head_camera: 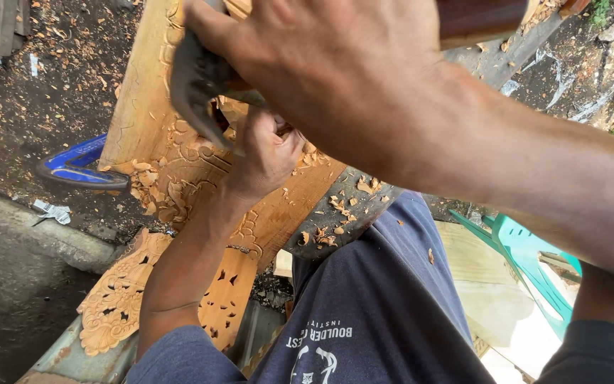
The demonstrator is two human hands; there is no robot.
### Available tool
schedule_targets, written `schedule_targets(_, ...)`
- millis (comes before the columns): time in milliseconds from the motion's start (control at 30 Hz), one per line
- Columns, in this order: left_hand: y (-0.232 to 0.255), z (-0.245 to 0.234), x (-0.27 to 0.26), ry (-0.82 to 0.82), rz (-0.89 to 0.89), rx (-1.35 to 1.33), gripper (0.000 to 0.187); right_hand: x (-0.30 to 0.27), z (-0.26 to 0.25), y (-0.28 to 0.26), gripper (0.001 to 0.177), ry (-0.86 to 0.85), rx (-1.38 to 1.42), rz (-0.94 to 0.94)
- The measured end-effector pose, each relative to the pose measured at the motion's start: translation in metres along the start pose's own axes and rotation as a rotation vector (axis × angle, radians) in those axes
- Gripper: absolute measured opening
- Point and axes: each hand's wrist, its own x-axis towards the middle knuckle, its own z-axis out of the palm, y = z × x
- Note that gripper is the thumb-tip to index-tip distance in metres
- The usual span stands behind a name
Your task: Carving intricate decorative patterns into a wood panel using various chisels and a hammer.
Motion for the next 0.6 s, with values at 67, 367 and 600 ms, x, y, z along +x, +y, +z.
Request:
schedule_targets(67,-0.001,0.003,-0.005,0.017,-0.007,0.022,0.015,-0.006,0.0,0.005,0.032,0.065,0.128,-0.015)
schedule_targets(367,0.011,0.01,-0.006,0.033,0.072,0.317,0.019,-0.023,-0.03,0.008,0.047,-0.01,-0.025,-0.039)
schedule_targets(600,0.016,0.025,-0.034,-0.049,-0.159,-0.254,0.008,-0.028,-0.04,0.013,0.07,-0.404,0.104,-0.098)
